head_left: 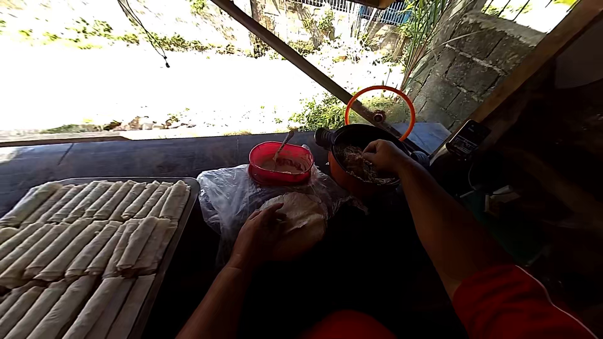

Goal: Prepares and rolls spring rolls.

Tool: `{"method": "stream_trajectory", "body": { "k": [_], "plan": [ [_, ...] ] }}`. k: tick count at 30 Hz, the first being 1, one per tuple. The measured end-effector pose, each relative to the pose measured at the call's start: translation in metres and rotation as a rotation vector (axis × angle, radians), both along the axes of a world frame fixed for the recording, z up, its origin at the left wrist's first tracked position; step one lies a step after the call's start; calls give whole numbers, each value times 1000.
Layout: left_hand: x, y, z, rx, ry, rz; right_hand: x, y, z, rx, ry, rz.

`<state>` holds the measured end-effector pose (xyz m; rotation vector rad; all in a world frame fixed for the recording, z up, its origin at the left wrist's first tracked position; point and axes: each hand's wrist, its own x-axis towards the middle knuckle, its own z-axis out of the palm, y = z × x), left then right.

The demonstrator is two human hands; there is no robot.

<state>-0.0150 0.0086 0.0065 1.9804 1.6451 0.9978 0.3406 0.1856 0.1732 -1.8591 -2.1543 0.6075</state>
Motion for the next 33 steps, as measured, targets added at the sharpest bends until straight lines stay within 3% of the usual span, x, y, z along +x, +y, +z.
{"method": "stream_trajectory", "body": {
  "k": [6,11,19,25,28,33],
  "plan": [
    [1,-1,-1,-3,-7,6,2,6,-8,33,-3,-25],
    [1,-1,-1,-3,-16,4,-1,-3,8,18,24,-42],
    [10,1,30,-112,134,-51,-6,-22,33,-49,242,-52],
    [15,7,39,-181,179,-52,-38,-60,46,-115,423,95],
    [14,7,34,-108,138,-71,-62,-82,36,-178,447,209],
    [20,-15,36,103,153,-132,-94,-102,-18,-193,425,371]
  ]
}}
